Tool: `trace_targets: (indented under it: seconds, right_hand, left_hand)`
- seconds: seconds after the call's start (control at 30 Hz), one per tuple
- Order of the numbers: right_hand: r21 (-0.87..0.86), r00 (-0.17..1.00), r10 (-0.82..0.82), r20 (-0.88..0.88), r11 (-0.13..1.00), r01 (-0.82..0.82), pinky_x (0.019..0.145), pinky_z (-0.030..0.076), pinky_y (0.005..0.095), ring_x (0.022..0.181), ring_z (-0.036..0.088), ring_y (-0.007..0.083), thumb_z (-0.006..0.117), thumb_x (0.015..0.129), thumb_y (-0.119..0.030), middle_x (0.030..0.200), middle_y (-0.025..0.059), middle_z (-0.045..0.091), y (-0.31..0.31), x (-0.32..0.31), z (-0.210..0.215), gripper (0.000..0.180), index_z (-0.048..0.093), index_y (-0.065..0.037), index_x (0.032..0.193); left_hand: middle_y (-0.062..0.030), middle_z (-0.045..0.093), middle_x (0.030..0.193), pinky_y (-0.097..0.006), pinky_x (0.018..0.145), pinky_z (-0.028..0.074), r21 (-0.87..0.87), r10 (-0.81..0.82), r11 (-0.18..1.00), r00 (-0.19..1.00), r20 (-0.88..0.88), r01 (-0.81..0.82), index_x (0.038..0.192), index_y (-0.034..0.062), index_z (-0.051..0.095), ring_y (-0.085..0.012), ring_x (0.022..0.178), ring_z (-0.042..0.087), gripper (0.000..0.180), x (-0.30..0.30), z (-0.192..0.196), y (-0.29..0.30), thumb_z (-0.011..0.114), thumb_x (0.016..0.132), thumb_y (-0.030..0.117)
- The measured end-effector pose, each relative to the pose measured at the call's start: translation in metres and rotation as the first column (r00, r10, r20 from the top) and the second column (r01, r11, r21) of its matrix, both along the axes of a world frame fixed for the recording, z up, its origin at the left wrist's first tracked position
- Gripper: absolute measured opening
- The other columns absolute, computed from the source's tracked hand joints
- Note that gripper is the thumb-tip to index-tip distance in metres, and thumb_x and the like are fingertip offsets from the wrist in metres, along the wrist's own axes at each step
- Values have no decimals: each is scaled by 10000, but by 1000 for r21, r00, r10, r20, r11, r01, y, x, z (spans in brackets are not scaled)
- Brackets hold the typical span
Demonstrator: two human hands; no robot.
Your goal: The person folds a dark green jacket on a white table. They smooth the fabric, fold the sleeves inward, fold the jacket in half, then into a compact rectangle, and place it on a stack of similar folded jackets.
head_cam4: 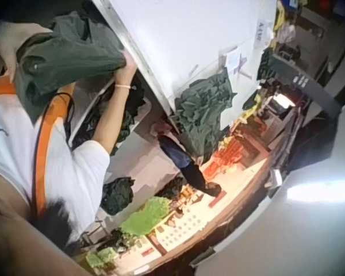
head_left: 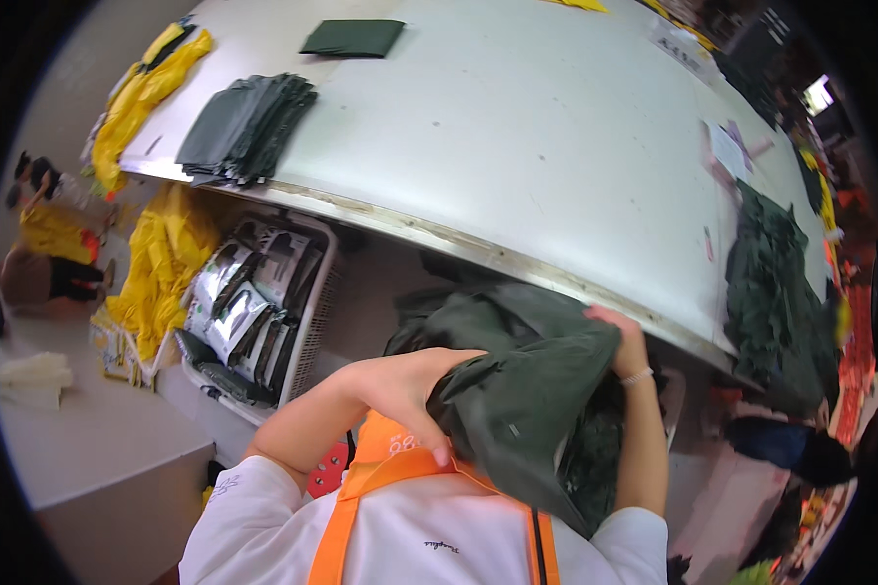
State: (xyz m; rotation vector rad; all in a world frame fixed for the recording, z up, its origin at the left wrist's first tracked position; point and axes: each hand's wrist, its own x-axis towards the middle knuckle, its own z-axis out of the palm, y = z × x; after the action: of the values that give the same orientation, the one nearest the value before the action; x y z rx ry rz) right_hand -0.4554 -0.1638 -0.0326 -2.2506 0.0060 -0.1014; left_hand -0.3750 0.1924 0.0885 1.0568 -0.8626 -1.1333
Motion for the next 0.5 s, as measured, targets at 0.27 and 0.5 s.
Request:
trace_targets:
  seconds: [0.27, 0.5]
  right_hand:
    - [-459, 802, -532, -273, 804, 378, 587, 419, 290, 573, 471, 203, 619, 701, -3, 625, 178, 458, 7, -219, 129, 176, 445, 5, 728]
    - [-30, 866, -497, 58, 866, 500, 981, 389, 287, 1115, 523, 161, 537, 884, -130, 1266, 94, 521, 19, -122, 283, 430, 486, 16, 1286]
  left_hand:
    - [-158, 634, 816, -432, 664, 475, 271, 21, 924, 743, 669, -270, 1003, 79, 525, -362, 811, 609, 350, -81, -94, -14, 605, 672, -1]
    - [-139, 551, 658, -383, 552, 450, -174, 402, 845, 385, 831, -506, 887, 98, 503, -358, 643, 584, 305, 12, 55, -32, 701, 656, 77]
